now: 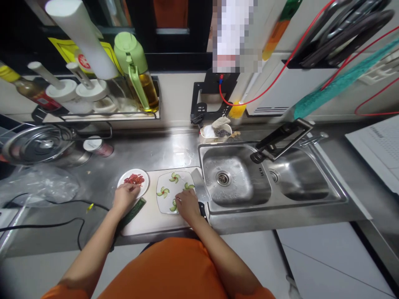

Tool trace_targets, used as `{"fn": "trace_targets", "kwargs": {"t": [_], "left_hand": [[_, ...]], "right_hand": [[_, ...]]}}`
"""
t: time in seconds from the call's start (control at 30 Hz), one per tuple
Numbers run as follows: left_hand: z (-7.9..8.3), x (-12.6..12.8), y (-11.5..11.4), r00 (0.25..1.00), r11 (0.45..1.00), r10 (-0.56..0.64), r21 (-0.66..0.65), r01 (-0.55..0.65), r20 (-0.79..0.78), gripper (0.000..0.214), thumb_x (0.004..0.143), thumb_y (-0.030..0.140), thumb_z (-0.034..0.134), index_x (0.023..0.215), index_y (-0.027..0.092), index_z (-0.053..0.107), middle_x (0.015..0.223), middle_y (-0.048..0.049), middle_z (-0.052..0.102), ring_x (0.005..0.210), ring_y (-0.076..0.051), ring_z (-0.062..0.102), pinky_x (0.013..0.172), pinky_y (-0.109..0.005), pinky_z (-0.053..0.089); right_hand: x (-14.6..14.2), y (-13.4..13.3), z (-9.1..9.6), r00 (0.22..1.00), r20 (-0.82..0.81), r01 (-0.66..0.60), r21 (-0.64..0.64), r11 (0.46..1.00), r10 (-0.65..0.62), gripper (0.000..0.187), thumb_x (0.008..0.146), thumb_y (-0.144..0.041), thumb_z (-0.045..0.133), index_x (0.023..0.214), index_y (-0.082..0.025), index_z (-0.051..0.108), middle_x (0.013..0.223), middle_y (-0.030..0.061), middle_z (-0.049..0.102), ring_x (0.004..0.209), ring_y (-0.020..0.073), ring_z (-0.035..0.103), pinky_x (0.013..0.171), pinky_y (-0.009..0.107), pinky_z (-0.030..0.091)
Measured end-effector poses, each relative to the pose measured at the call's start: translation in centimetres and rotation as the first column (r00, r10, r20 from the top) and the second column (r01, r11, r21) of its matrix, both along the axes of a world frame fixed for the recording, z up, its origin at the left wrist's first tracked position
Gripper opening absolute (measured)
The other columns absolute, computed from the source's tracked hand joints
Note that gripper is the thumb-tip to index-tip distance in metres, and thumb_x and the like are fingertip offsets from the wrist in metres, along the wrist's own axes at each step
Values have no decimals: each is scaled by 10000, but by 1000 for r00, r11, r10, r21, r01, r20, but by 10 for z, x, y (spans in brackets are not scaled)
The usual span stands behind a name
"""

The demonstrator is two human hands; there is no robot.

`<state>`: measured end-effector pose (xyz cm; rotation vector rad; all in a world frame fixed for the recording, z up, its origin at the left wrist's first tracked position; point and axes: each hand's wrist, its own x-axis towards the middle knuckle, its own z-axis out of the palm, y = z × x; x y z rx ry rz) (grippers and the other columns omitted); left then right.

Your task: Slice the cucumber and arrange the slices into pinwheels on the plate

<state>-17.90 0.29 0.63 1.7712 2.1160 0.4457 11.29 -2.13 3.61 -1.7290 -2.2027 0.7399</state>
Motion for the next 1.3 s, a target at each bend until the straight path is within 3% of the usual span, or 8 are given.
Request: {"fn": "trace_targets", "kwargs": {"t": [0.1,0.17,0.27,0.37,0.57,0.8,1.3], "left_hand": [[7,8,-7,986,998,50,21,-54,158,168,741,360,586,738,240,704,839,-12,711,809,-182,622,766,-284,469],[13,20,-11,968,999,2,50,-15,252,163,754,341,583,748,232,705,845,-13,710,791,-169,622,735,-277,475],[22,46,-15,923,972,-229,128,199,308,168,790,308,566,758,218,704,773,-24,688,744,-155,600,708,-275,472],[30,71,-13,862,897,-437,197,396,257,141,804,279,578,786,219,705,766,-34,666,771,-159,575,743,-288,458],[44,103,-3,747,757,-653,154,636,126,163,839,256,543,801,205,693,769,-54,630,803,-180,528,739,-305,436],[43,116,0,694,708,-706,153,690,138,161,842,258,538,816,215,691,775,-57,615,799,-172,513,733,-305,437],[34,132,5,712,736,-677,163,657,185,129,817,235,565,813,219,693,787,-44,632,815,-175,530,755,-302,447]], "right_hand": [[-1,-1,-1,1000,-13,12,-3,1000,-12,149,838,-229,548,818,-202,693,834,34,651,846,169,517,844,295,334],[-3,-2,0,999,-28,20,-9,1000,-20,149,841,-225,547,818,-201,693,821,33,650,847,167,525,846,296,335],[-6,-2,4,999,-49,15,3,1000,-14,139,844,-230,552,845,-207,689,816,29,650,855,169,528,835,296,337],[-8,-1,11,999,-50,-7,30,1000,9,131,847,-246,560,866,-218,686,837,32,648,884,180,513,825,300,338],[-2,-1,21,1000,-20,0,52,999,1,124,844,-272,574,867,-227,688,850,38,640,905,202,470,782,305,337],[4,-1,24,998,57,-20,33,999,18,115,847,-276,569,835,-241,678,868,40,627,937,214,449,754,307,323],[18,3,19,1000,24,10,17,1000,-10,149,857,-266,542,787,-227,668,856,36,638,932,206,465,728,293,321]]}}
